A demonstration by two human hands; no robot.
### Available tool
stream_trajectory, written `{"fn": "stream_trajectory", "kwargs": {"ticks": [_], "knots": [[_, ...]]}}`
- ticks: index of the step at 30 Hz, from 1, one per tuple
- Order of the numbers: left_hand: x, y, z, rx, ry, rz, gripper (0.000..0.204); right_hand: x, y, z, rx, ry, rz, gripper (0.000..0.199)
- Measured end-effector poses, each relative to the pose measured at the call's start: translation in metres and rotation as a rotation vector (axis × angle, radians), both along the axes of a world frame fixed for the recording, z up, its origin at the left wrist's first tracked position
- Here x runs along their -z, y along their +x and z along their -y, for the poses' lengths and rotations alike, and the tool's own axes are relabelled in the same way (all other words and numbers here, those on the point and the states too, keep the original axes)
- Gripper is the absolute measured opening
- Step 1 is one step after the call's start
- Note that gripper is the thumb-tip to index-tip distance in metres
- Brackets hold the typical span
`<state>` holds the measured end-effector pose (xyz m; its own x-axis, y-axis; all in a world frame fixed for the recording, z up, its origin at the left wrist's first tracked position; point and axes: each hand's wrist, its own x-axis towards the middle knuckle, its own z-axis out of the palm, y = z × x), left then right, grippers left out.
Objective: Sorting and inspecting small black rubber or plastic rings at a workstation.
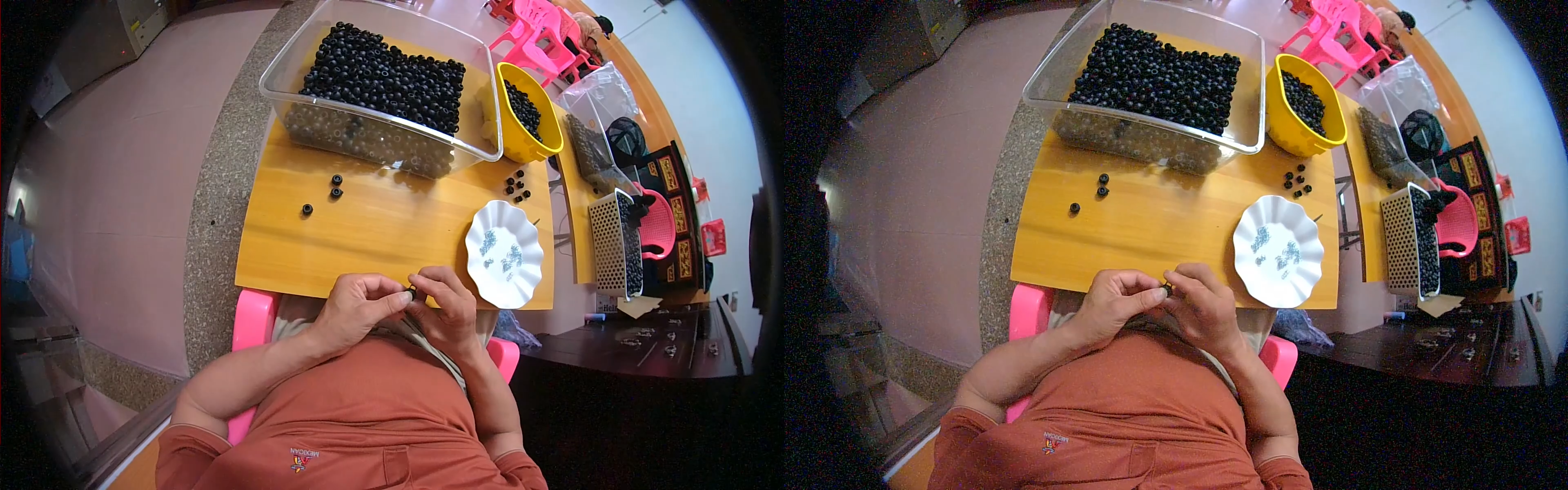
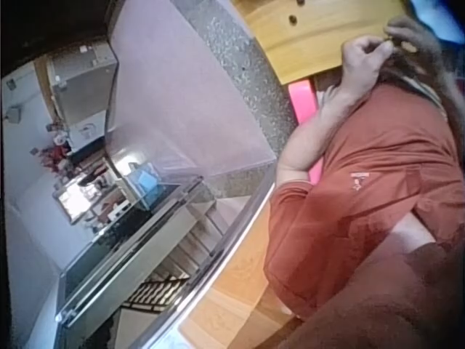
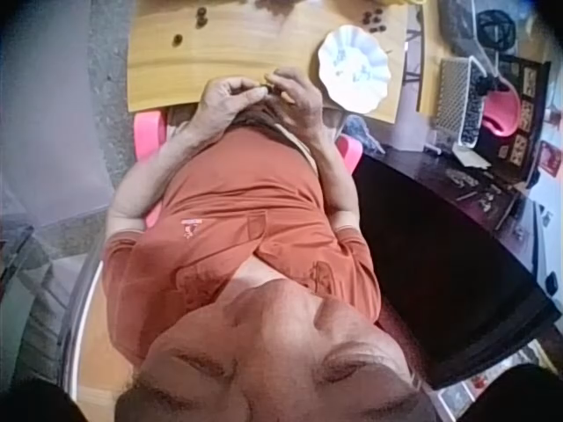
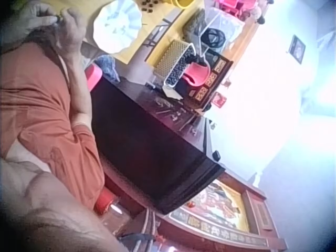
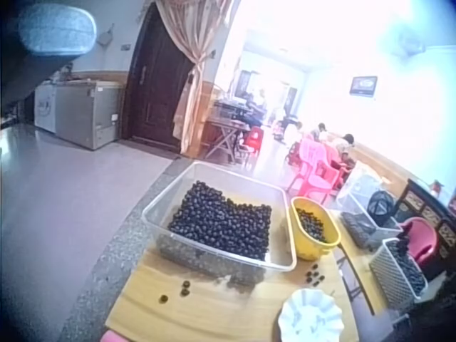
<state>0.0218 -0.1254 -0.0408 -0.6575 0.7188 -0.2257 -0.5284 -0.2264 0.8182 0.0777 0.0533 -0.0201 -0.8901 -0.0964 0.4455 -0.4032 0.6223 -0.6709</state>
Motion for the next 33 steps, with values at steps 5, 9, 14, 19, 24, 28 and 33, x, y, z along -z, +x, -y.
{"fn": "stream_trajectory", "kwargs": {"ticks": [5, 9, 14, 19, 24, 28, 33], "knots": [[0.0030, 0.0013, -0.0004, -0.016, -0.021, -0.009, 0.015, -0.0053, -0.0013, 0.0013, 0.000, 0.066, -0.033, 0.035], [0.0017, 0.0016, -0.0008, -0.014, -0.029, -0.015, 0.015, -0.0058, -0.0010, 0.0001, -0.017, 0.067, -0.007, 0.034], [0.0030, 0.0039, -0.0027, -0.039, -0.027, -0.001, 0.021, -0.0075, -0.0022, -0.0003, -0.037, 0.098, -0.034, 0.033], [0.0044, 0.0047, -0.0027, -0.032, -0.033, -0.026, 0.020, -0.0041, -0.0004, -0.0016, -0.032, 0.092, -0.043, 0.034], [0.0003, 0.0030, -0.0021, -0.004, -0.037, -0.033, 0.019, -0.0047, -0.0013, -0.0011, -0.043, 0.117, -0.068, 0.035], [0.0008, 0.0040, -0.0016, -0.006, -0.043, -0.047, 0.017, -0.0059, -0.0027, -0.0020, -0.083, 0.125, -0.091, 0.035], [0.0013, 0.0053, -0.0031, -0.030, -0.027, -0.053, 0.017, -0.0030, -0.0016, 0.0007, -0.035, 0.125, -0.081, 0.034]]}}
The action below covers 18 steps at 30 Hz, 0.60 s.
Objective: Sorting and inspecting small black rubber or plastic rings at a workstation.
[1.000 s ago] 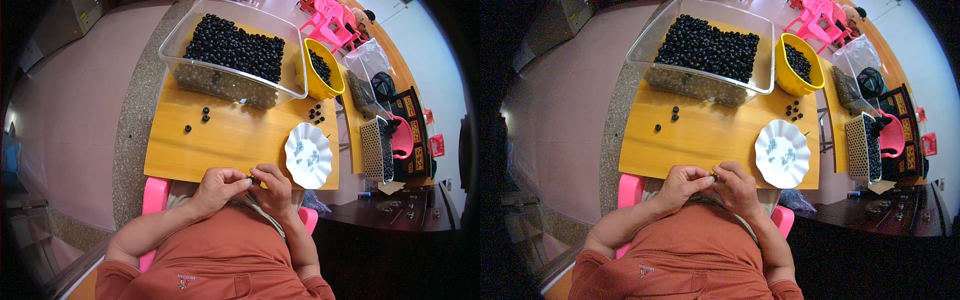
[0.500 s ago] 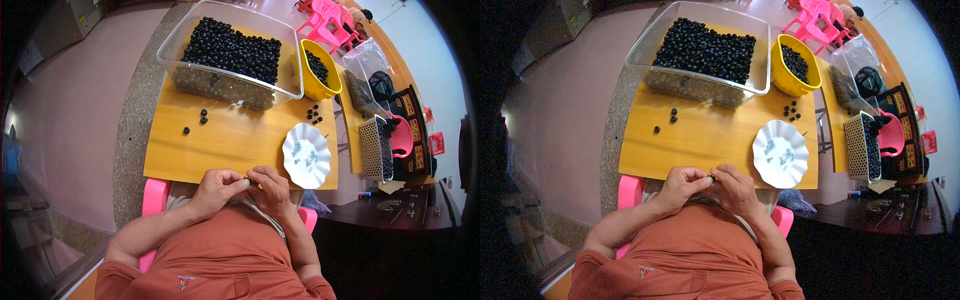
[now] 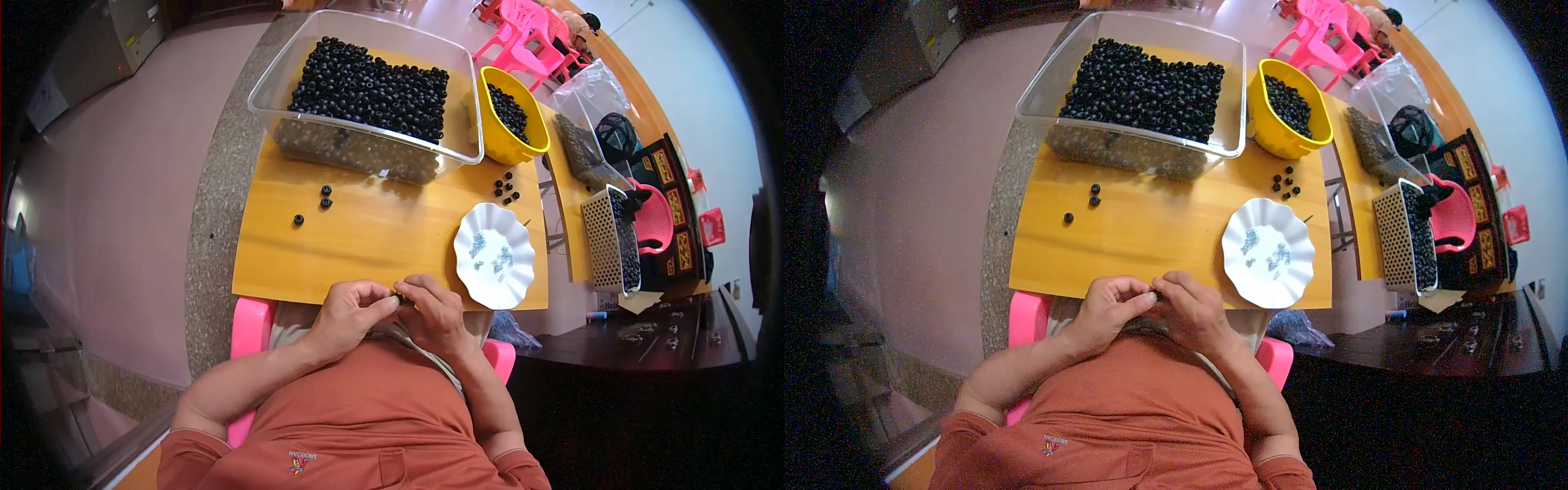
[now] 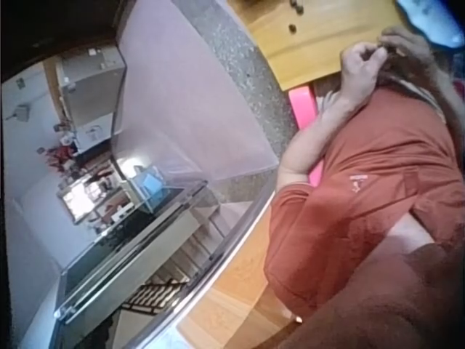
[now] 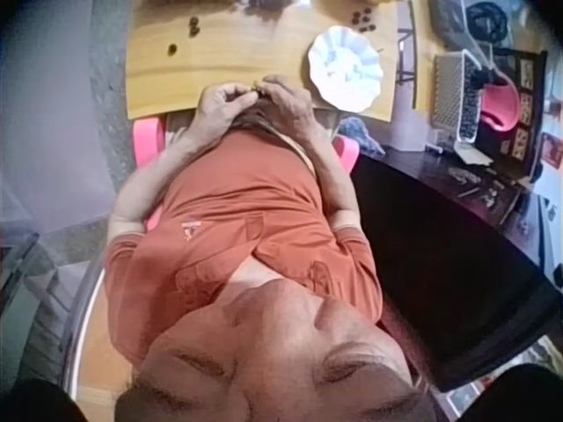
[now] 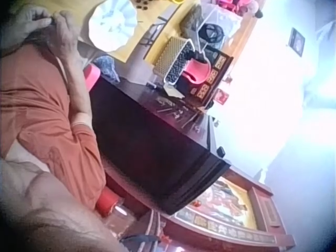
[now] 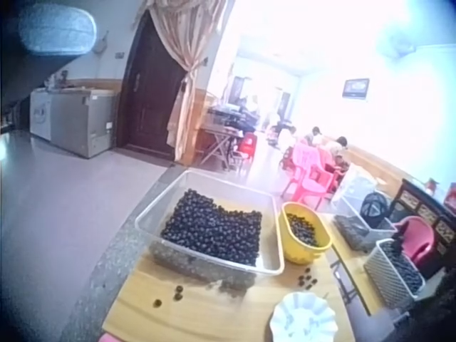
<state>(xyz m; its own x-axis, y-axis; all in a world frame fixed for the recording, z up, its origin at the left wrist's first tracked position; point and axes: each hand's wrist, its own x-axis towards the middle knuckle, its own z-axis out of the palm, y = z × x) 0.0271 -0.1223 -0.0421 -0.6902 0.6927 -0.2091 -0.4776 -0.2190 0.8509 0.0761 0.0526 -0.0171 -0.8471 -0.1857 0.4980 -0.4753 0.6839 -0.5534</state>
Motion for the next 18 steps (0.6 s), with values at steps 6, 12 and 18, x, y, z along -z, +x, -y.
{"fn": "stream_trajectory", "kwargs": {"ticks": [6, 12, 18], "knots": [[0.002, 0.001, -0.003, -0.018, 0.020, 0.024, 0.017, 0.009, 0.003, 0.001, 0.026, 0.052, -0.103, 0.032], [0.002, -0.001, -0.002, -0.021, 0.019, -0.009, 0.018, 0.009, 0.002, 0.001, 0.048, -0.086, -0.018, 0.034], [-0.005, -0.001, -0.002, -0.035, 0.016, 0.060, 0.019, 0.009, 0.003, 0.001, 0.089, -0.111, -0.021, 0.034]]}}
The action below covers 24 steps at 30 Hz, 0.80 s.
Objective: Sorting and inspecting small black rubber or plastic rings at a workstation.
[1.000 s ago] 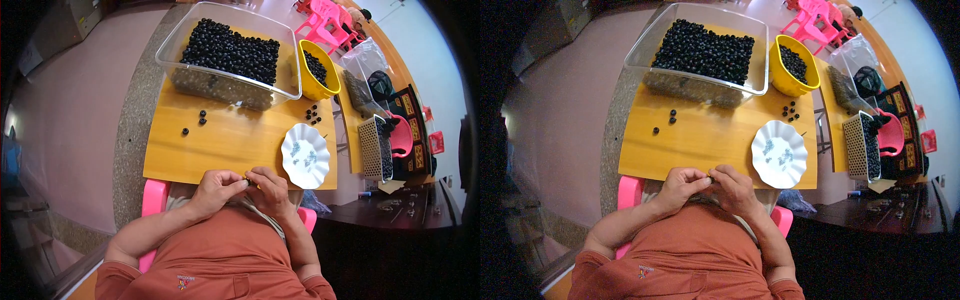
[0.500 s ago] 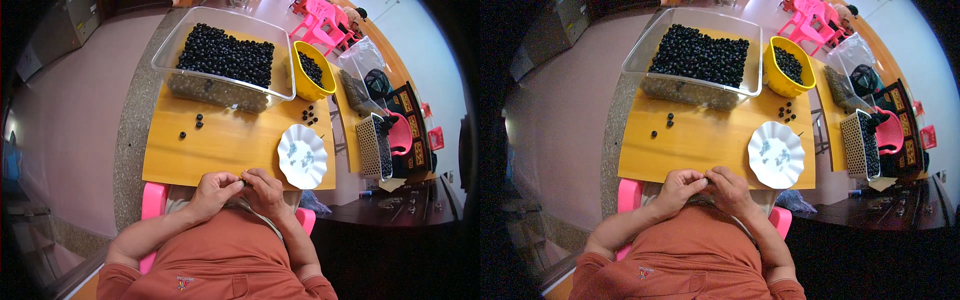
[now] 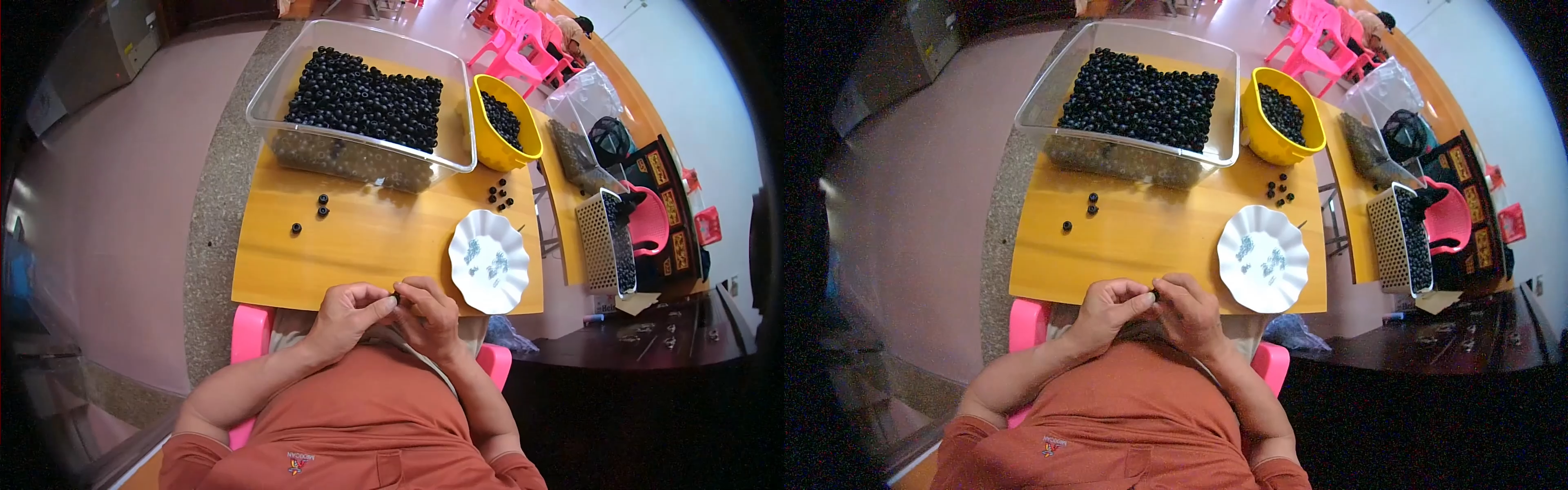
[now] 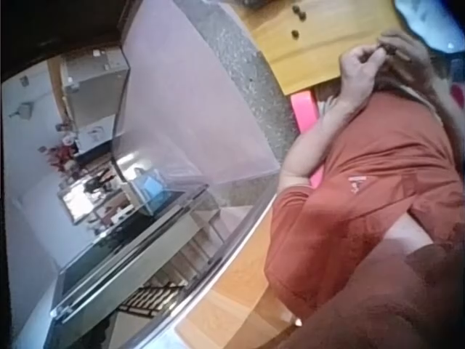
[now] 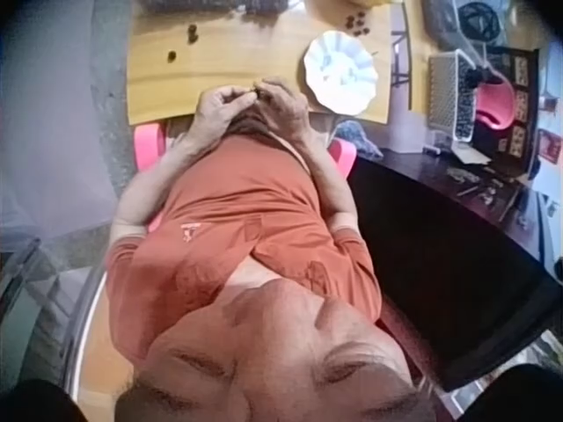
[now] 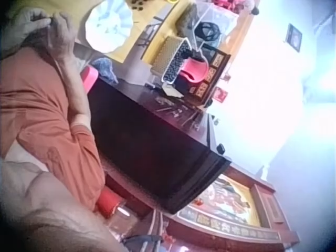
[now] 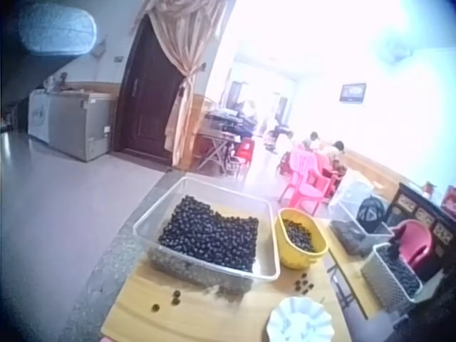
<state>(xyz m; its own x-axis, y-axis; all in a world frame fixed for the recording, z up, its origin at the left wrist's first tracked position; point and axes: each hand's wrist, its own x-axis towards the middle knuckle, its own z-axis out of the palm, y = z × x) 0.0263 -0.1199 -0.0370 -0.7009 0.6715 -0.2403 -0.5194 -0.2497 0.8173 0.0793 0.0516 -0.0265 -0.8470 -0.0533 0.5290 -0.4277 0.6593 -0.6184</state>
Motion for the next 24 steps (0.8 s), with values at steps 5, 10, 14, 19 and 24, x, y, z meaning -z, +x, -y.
{"fn": "stream_trajectory", "kwargs": {"ticks": [5, 10, 14, 19, 24], "knots": [[-0.003, -0.003, 0.000, 0.001, -0.021, -0.008, 0.018, -0.004, -0.002, 0.000, -0.001, 0.004, 0.000, 0.030], [0.002, -0.001, 0.001, 0.011, -0.041, -0.038, 0.019, -0.006, -0.003, 0.001, -0.054, 0.040, -0.020, 0.027], [0.004, 0.000, 0.001, 0.026, -0.028, -0.035, 0.019, -0.003, -0.002, -0.001, -0.036, 0.043, -0.051, 0.032], [-0.002, -0.001, -0.001, -0.011, -0.011, 0.007, 0.022, -0.027, -0.007, -0.018, 0.059, 0.010, -0.055, 0.033], [-0.002, 0.000, 0.001, -0.025, -0.029, 0.043, 0.025, -0.065, -0.033, -0.072, 0.379, 0.061, -0.262, 0.026]]}}
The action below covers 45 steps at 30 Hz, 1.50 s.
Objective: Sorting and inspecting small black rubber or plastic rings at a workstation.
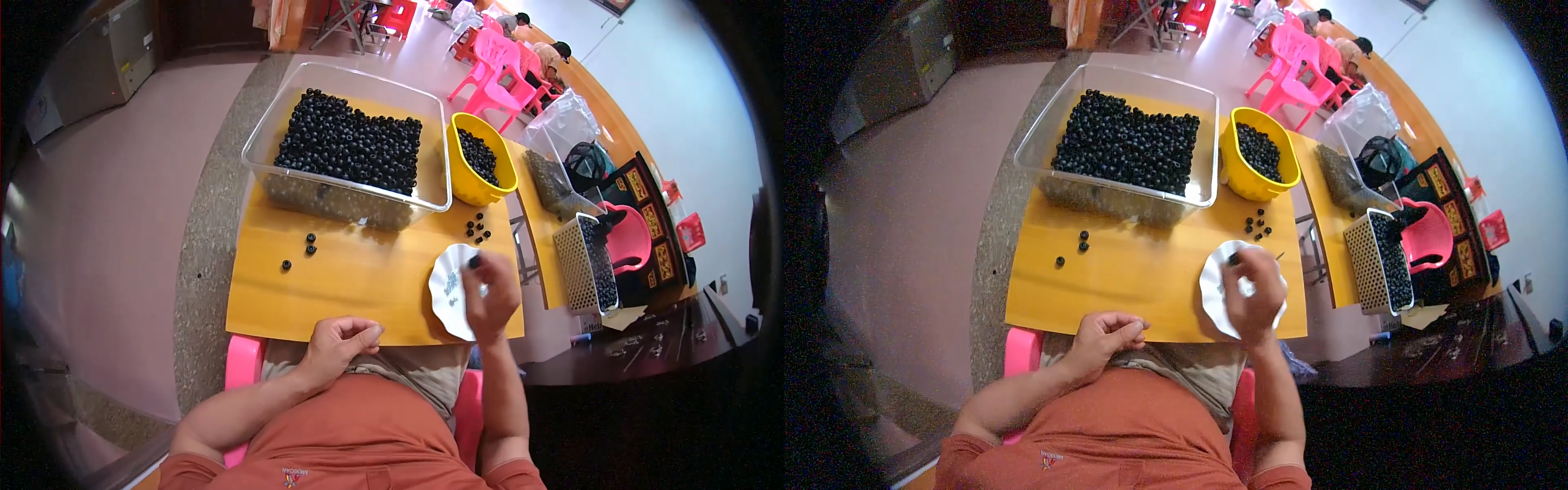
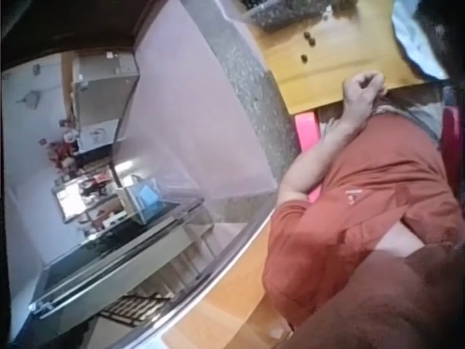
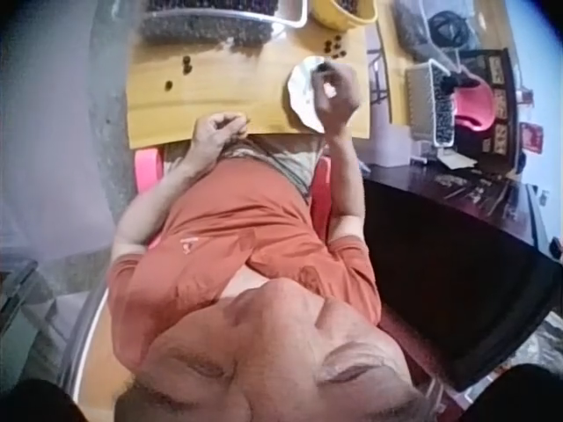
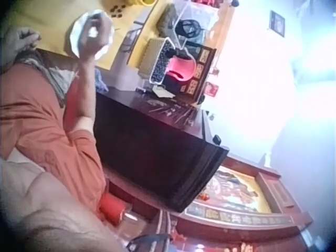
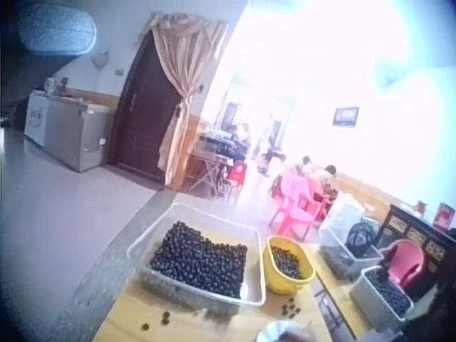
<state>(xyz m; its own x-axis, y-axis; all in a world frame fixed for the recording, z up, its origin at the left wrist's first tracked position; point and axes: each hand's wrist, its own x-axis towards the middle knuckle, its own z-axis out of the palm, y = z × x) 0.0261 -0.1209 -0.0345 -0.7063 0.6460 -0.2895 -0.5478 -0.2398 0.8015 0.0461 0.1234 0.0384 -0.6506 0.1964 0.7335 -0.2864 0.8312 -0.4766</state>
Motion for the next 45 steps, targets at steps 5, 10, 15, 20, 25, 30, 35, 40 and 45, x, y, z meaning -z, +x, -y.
{"fn": "stream_trajectory", "kwargs": {"ticks": [5, 10, 15, 20, 25, 30, 35, 40, 45], "knots": [[0.001, 0.000, 0.000, 0.015, 0.003, 0.003, 0.025, -0.036, -0.061, -0.069, 0.092, -0.107, -0.069, 0.018], [0.001, 0.000, 0.002, 0.029, -0.004, -0.018, 0.024, -0.044, -0.124, -0.144, 0.259, 0.041, 0.022, 0.031], [0.003, -0.002, 0.001, -0.002, 0.018, 0.034, 0.024, -0.016, -0.126, -0.159, 0.141, -0.179, 0.178, 0.029], [0.006, -0.003, 0.003, 0.008, 0.016, 0.013, 0.023, -0.001, -0.104, -0.136, -0.038, -0.303, 0.301, 0.018], [0.008, -0.001, 0.001, 0.006, 0.038, -0.007, 0.022, -0.002, -0.091, -0.120, -0.023, -0.192, 0.349, 0.015], [0.007, 0.000, 0.003, 0.007, -0.002, -0.023, 0.020, -0.043, -0.099, -0.058, -0.176, -0.063, 0.181, 0.011], [0.011, 0.000, 0.000, 0.021, -0.008, -0.086, 0.021, -0.069, -0.119, -0.001, -0.303, 0.008, 0.223, 0.012], [0.010, 0.000, 0.001, 0.032, -0.041, -0.081, 0.024, -0.072, -0.135, 0.052, -0.420, 0.241, 0.218, 0.011], [0.004, -0.002, 0.005, 0.077, -0.136, -0.110, 0.026, -0.068, -0.132, 0.092, -0.559, 0.430, 0.181, 0.011]]}}
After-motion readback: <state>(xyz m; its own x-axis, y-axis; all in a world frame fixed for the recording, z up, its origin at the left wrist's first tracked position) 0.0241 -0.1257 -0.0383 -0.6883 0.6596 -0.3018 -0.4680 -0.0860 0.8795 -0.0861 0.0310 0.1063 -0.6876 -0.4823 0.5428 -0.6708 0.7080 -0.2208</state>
